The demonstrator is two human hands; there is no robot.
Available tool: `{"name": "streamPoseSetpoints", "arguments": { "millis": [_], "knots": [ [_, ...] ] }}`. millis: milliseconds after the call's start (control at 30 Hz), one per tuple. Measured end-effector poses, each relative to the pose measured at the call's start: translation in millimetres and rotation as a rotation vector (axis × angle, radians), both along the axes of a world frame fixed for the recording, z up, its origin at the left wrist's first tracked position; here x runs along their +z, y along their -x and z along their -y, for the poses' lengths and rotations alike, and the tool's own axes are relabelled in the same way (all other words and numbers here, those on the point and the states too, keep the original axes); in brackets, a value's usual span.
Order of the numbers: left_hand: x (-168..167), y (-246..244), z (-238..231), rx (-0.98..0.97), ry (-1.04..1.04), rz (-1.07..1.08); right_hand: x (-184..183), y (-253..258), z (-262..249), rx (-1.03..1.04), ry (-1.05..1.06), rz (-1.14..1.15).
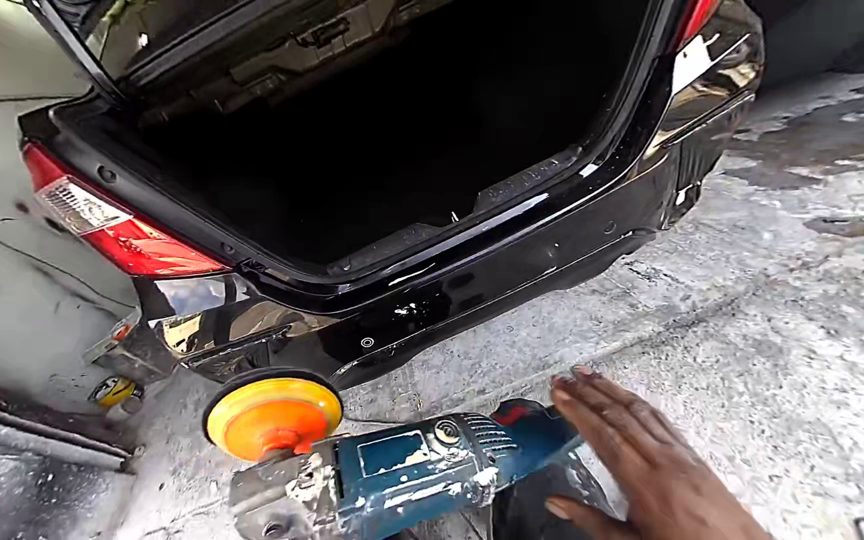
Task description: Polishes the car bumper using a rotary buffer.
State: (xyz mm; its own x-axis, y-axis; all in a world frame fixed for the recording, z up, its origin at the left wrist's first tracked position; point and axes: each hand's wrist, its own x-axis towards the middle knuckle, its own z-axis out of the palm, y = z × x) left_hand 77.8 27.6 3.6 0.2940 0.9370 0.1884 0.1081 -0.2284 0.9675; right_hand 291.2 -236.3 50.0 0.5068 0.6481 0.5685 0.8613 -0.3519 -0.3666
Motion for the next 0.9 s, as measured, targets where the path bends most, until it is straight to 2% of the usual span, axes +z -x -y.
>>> {"name": "streamPoseSetpoints", "arguments": {
  "millis": [100, 167, 267, 333, 467, 567, 667, 733, 900],
  "knots": [
    [3.4, -22.8, 23.5, -0.037, 0.061, -0.074, -22.7, -14.5, -38.7, -0.052, 0.060, 0.208],
    [-1.6, -45.1, 28.1, -0.059, 0.055, -0.088, -34.5, -49.6, -38.0, -0.020, 0.137, 0.191],
    [-22.7, -81.8, 22.0, -0.139, -0.036, -0.175, -46.7, -100.1, -34.8, 0.072, 0.310, 0.020],
    [-41.0, -114.6, 14.7, -0.230, -0.125, -0.263, -70.3, -135.8, -34.6, 0.060, 0.366, -0.089],
    [-70.9, -199.0, -2.1, -0.406, -0.286, -0.543, -145.9, -205.4, -36.3, -0.063, 0.467, -0.387],
    [-82.5, -250.1, -14.5, -0.568, -0.375, -0.659, -202.6, -240.5, -35.8, -0.165, 0.481, -0.577],
    [-95.4, -265.5, -21.0, -0.695, -0.434, -0.711, -233.9, -258.1, -36.3, -0.170, 0.508, -0.610],
    [-102.9, -264.6, -31.3, -0.734, -0.466, -0.704, -241.9, -255.6, -40.4, -0.142, 0.553, -0.586],
    [-103.6, -247.6, -46.6, -0.757, -0.462, -0.687, -225.6, -239.9, -53.9, -0.084, 0.597, -0.547]
  ]
}}
